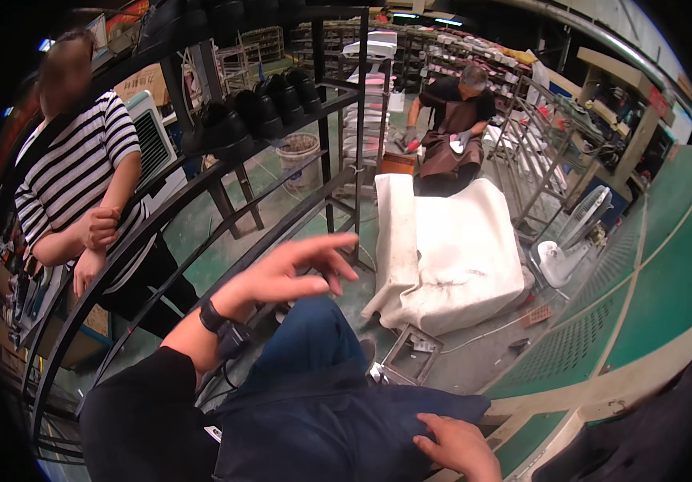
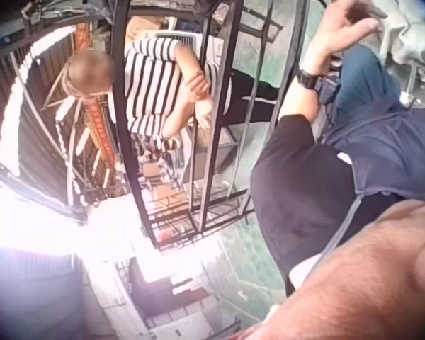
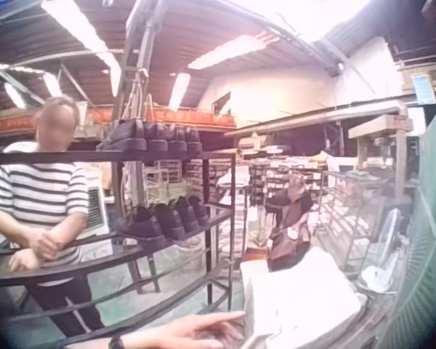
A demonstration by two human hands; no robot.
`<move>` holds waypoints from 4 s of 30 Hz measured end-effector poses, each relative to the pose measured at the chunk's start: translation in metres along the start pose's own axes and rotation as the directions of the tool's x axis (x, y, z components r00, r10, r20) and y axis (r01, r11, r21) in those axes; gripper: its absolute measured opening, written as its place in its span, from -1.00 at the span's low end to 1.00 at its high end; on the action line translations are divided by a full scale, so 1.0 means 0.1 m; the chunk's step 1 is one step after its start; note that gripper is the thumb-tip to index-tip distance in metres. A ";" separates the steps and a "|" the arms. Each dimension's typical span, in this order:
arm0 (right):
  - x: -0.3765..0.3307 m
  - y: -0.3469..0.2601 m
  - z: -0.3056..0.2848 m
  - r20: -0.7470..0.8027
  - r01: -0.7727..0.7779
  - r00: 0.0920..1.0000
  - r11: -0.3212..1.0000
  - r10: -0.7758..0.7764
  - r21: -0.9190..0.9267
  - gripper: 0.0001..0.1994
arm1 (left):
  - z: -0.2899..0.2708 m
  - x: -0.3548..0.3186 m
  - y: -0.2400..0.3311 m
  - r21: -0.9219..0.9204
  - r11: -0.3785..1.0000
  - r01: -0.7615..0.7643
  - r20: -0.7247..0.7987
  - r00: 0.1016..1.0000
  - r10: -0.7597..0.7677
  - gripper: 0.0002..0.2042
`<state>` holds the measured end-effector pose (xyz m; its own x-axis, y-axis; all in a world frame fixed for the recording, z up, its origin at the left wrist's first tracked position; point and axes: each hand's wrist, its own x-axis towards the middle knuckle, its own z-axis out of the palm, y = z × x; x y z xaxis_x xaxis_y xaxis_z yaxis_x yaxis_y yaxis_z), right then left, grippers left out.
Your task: Inspecting and arranging shoes on a factory rack.
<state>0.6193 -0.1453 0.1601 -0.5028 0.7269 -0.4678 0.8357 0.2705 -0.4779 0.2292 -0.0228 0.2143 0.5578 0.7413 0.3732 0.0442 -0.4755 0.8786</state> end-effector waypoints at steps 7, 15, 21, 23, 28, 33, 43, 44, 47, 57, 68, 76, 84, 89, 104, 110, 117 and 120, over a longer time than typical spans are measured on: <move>-0.04 -0.08 -0.07 -0.016 -0.001 1.000 1.000 0.001 -0.010 -0.50 | -0.04 0.03 -0.18 -0.109 0.990 0.094 -0.062 0.993 -0.101 -0.55; -0.06 -0.11 -0.01 0.038 -0.002 0.999 0.999 0.003 -0.039 -0.46 | -0.71 -0.54 -1.81 0.756 0.413 0.507 -0.498 0.856 -0.139 -0.35; -0.11 -0.04 0.05 0.019 0.000 1.000 1.000 0.000 -0.031 -0.45 | -0.79 -1.40 -2.20 0.778 -0.165 0.607 -0.613 0.672 -0.416 -0.13; -0.07 0.01 0.09 -0.011 0.050 0.999 0.998 -0.051 -0.035 -0.42 | -0.82 -1.39 -2.21 0.761 -0.150 0.631 -0.627 0.657 -0.418 -0.14; 0.01 -0.22 -0.16 0.070 -0.084 0.994 0.994 0.079 0.070 -0.18 | -0.83 -1.43 -2.23 0.737 -0.160 0.657 -0.655 0.635 -0.410 -0.18; -0.06 -0.11 -0.13 -0.188 -0.109 0.971 0.971 0.151 0.214 -0.02 | -0.82 -1.30 -2.21 0.757 -0.116 0.643 -0.631 0.675 -0.382 -0.23; -0.09 -0.35 -0.16 -0.057 -0.115 0.989 0.960 0.134 0.255 -0.07 | -0.79 -1.42 -2.22 0.736 -0.134 0.663 -0.658 0.656 -0.370 -0.37; -0.10 -0.34 -0.14 -0.053 -0.117 0.990 0.961 0.134 0.250 -0.07 | -0.79 -1.44 -2.21 0.744 -0.125 0.656 -0.651 0.671 -0.356 -0.40; -0.09 -0.37 -0.16 -0.066 -0.119 0.988 0.961 0.139 0.248 -0.12 | -0.78 -1.43 -2.20 0.736 -0.122 0.666 -0.659 0.663 -0.354 -0.44; -0.09 -0.24 -0.13 -0.036 -0.111 0.992 0.981 0.118 0.156 -0.17 | -0.73 -1.34 -2.24 0.718 -0.083 0.691 -0.673 0.658 -0.339 -0.51; -0.01 -0.17 -0.04 0.069 -0.062 0.996 0.996 0.058 0.062 -0.29 | -0.81 -1.42 -2.29 0.742 -0.096 0.664 -0.655 0.687 -0.315 -0.51; 0.07 0.06 -0.01 -0.001 0.144 0.989 0.983 -0.145 0.111 -0.38 | -0.83 -1.46 -2.41 0.765 -0.098 0.636 -0.638 0.729 -0.248 -0.52; -1.14 -0.03 -0.84 -0.366 0.218 0.926 0.926 -0.096 0.309 -0.44 | -0.79 -1.45 -2.36 0.773 -0.225 0.593 -0.632 0.747 -0.204 -0.60; -2.42 0.62 -0.86 -0.750 0.153 0.474 0.795 0.462 0.587 -0.52 | -0.72 -1.39 -2.25 0.763 -0.282 0.582 -0.644 0.724 -0.248 -0.63; -4.59 2.78 1.03 -0.062 -0.147 -0.848 -0.121 0.526 0.982 -0.05 | -1.67 -1.32 -2.79 0.719 0.268 0.642 -0.408 0.701 -0.585 -0.45; -4.92 3.14 1.49 -0.160 -0.133 -0.900 0.096 0.406 0.987 -0.34 | -0.27 -0.69 -1.79 0.396 0.805 0.442 -0.189 0.897 -0.400 -0.78; -4.87 3.71 1.57 -0.445 -0.313 -0.664 0.317 0.601 0.895 -0.38 | 0.40 -0.69 -1.36 0.668 0.708 0.229 -0.073 0.967 -0.244 -0.75; -5.03 3.91 1.16 -0.361 -0.489 -0.420 0.128 0.833 0.863 -0.17 | 0.67 -0.51 -1.35 0.845 0.534 0.011 0.071 0.989 -0.133 -0.74</move>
<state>1.1731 -0.4784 0.1220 0.9867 0.1481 0.0667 0.1619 -0.8655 -0.4741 0.2501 -0.0277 0.0567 0.6044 0.7625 0.2309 0.7305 -0.6460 0.2214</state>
